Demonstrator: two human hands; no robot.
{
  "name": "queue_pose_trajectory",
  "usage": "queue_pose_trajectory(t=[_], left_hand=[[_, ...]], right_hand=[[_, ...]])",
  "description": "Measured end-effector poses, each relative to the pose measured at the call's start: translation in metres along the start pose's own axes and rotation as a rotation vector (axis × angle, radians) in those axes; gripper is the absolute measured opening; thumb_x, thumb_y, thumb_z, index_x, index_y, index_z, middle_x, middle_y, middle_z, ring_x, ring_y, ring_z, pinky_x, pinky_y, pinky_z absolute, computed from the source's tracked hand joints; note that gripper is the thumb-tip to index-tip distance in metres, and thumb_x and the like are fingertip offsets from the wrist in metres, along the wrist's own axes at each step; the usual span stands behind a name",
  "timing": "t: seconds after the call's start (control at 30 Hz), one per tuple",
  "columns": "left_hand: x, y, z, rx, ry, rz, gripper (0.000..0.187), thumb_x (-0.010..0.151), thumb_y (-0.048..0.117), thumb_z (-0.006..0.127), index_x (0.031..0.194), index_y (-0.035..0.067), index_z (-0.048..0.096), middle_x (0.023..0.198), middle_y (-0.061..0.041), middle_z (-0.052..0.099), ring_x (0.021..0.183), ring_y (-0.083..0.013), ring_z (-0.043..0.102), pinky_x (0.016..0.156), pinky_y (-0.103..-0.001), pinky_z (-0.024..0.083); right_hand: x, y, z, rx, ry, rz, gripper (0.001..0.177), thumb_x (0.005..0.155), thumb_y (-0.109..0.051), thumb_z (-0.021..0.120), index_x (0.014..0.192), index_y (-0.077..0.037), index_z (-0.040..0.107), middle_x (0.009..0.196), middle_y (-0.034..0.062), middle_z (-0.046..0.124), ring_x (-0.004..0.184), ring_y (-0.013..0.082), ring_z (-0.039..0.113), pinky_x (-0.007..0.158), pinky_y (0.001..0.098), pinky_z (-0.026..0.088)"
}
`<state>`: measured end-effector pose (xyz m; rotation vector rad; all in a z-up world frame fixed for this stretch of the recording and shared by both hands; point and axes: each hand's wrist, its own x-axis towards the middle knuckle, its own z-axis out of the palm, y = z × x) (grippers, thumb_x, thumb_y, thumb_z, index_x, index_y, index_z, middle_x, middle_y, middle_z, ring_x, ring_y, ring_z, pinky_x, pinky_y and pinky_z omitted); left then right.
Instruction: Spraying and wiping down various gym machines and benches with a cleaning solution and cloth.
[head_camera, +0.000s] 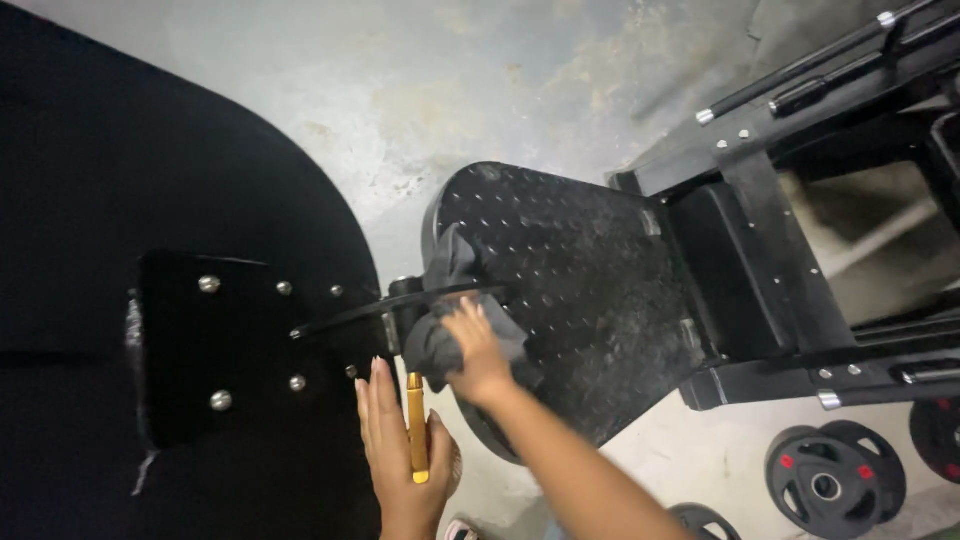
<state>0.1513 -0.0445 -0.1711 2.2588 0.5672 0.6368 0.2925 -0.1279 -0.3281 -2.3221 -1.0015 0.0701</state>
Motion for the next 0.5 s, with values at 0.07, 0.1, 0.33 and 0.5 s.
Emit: queue_pose_trajectory(t=[0.07, 0.1, 0.33, 0.5], left_hand=[[-0.004, 0.001, 0.008, 0.005, 0.023, 0.064, 0.082, 0.079, 0.005, 0.064, 0.154, -0.005, 0.032, 0.158, -0.025, 0.040, 0.149, -0.0504, 0.032, 0.121, -0.053, 0.027], [-0.003, 0.006, 0.011, 0.002, 0.023, 0.066, 0.082, 0.079, 0.005, 0.064, 0.154, -0.005, 0.032, 0.158, -0.025, 0.040, 0.149, -0.0504, 0.032, 0.121, -0.053, 0.027], [-0.030, 0.015, 0.028, -0.069, -0.078, 0.052, 0.084, 0.078, 0.005, 0.066, 0.154, -0.005, 0.032, 0.155, -0.026, 0.043, 0.146, -0.0507, 0.034, 0.118, -0.051, 0.029], [-0.043, 0.008, 0.037, -0.093, -0.232, 0.006, 0.088, 0.078, 0.005, 0.068, 0.156, -0.003, 0.029, 0.149, -0.025, 0.048, 0.141, -0.0482, 0.040, 0.113, -0.049, 0.033]], right_hand=[[-0.031, -0.014, 0.004, 0.326, 0.156, 0.163, 0.083, 0.060, -0.005, 0.079, 0.140, -0.009, 0.056, 0.154, 0.0310, 0.041, 0.146, 0.0456, 0.033, 0.120, 0.0502, 0.027], [-0.050, -0.013, 0.002, 0.323, 0.159, 0.163, 0.083, 0.060, -0.005, 0.079, 0.140, -0.009, 0.056, 0.154, 0.0310, 0.041, 0.146, 0.0456, 0.033, 0.120, 0.0502, 0.027], [-0.208, 0.091, 0.040, 0.260, 0.381, 0.627, 0.078, 0.068, -0.002, 0.071, 0.143, -0.006, 0.051, 0.134, 0.0265, 0.062, 0.126, 0.0416, 0.059, 0.107, 0.0428, 0.046], [-0.206, 0.136, 0.023, 0.355, 0.449, 1.163, 0.064, 0.086, -0.019, 0.068, 0.143, 0.000, 0.046, 0.137, 0.0271, 0.059, 0.127, 0.0417, 0.057, 0.106, 0.0449, 0.044]])
